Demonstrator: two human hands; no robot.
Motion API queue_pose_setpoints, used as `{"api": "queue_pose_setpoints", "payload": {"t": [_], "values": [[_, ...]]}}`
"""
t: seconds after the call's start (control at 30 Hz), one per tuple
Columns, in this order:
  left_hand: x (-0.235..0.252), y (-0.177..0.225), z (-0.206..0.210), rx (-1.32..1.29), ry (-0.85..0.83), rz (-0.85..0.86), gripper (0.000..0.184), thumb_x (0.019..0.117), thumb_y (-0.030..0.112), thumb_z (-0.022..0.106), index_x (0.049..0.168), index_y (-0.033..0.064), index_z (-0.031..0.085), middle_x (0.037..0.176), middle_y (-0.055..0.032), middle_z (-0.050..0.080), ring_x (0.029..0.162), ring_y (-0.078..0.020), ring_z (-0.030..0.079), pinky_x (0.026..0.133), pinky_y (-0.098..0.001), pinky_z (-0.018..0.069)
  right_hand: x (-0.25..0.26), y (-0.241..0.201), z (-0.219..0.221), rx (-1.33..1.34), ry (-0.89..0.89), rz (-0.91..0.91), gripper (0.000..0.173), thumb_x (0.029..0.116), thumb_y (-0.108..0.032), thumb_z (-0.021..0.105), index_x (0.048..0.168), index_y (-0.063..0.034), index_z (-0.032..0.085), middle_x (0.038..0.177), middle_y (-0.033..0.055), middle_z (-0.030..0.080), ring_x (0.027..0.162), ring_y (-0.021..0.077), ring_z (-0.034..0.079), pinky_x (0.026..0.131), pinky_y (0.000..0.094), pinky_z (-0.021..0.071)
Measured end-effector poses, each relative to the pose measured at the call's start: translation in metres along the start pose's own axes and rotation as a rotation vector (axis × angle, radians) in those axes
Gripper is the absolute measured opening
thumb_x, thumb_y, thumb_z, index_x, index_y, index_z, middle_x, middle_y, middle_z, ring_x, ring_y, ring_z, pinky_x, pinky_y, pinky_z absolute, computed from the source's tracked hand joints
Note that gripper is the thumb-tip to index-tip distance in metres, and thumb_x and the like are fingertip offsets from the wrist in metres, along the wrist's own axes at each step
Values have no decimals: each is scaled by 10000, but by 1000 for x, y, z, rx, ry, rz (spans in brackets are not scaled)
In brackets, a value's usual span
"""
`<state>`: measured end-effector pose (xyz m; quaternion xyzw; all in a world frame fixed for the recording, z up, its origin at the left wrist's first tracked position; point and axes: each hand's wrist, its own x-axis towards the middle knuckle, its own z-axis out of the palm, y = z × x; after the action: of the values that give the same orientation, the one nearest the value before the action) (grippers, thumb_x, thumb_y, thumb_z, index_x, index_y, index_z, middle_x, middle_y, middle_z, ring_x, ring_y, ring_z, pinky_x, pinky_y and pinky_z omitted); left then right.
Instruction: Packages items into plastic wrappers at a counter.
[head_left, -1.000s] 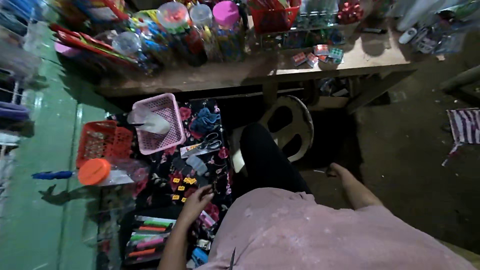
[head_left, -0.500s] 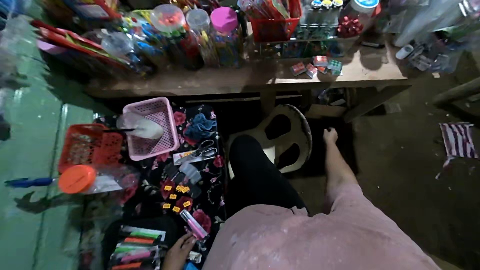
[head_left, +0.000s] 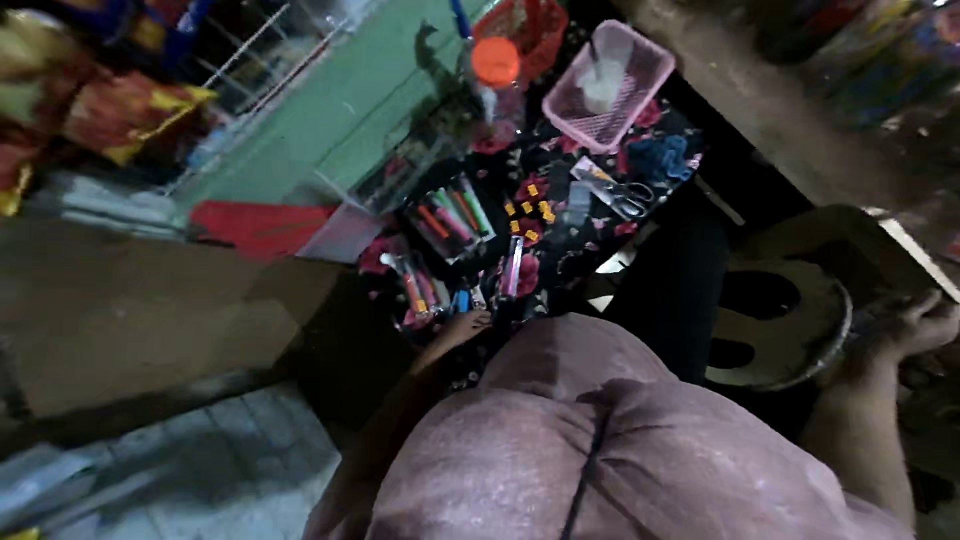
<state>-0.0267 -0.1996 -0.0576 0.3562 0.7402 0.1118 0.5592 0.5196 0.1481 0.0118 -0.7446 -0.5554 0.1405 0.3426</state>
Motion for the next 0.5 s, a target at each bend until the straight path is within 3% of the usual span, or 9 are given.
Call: {"api": "queue_pose_setpoints", "payload": {"t": [0.07,0.1,0.2,0.27,0.37,0.5], "values": [[-14,17,14,-165,49,-61,387,1056,143,531,1394,-42,555,1388,-236,587,1280,-299,572,1106,-414,418,13,-23,15,52,-48,-145,504,1111,-276,356,1366,131,504,1342,287,573,1246,234,582,1099,326,427],[-17,19,19,-187,51,-46,378,1051,148,547,1386,-25,569,1372,-222,600,1264,-290,581,1099,-424,427,19,-29,24,44,-110,-218,501,1106,-292,378,1373,113,504,1366,283,566,1285,250,568,1120,345,419],[-12,2,26,-88,40,167,417,1054,222,556,1397,-15,567,1387,-222,595,1313,-312,559,1140,-466,410,-1,-86,42,13,-328,-415,421,1068,-174,478,1354,134,500,1327,333,567,1233,370,580,1072,453,462],[-1,0,28,-56,57,221,423,1052,243,561,1387,-15,579,1368,-223,608,1298,-316,572,1135,-468,415,-26,-121,53,-91,-481,-556,351,1068,-120,466,1257,162,556,1254,382,582,1166,494,596,1024,598,471],[21,-1,22,-82,42,181,452,1048,238,574,1420,-17,545,1377,-227,599,1264,-314,600,1107,-452,450,-63,-149,75,-300,-693,-659,327,1079,-136,481,1260,99,620,1298,356,587,1231,540,558,1040,691,422],[29,10,-1,-51,82,179,437,1041,211,590,1413,-15,552,1356,-237,608,1210,-350,630,1066,-516,476,-97,-131,105,-434,-864,-841,296,993,-172,665,1228,6,693,1402,245,583,1388,485,440,1097,745,271]]}}
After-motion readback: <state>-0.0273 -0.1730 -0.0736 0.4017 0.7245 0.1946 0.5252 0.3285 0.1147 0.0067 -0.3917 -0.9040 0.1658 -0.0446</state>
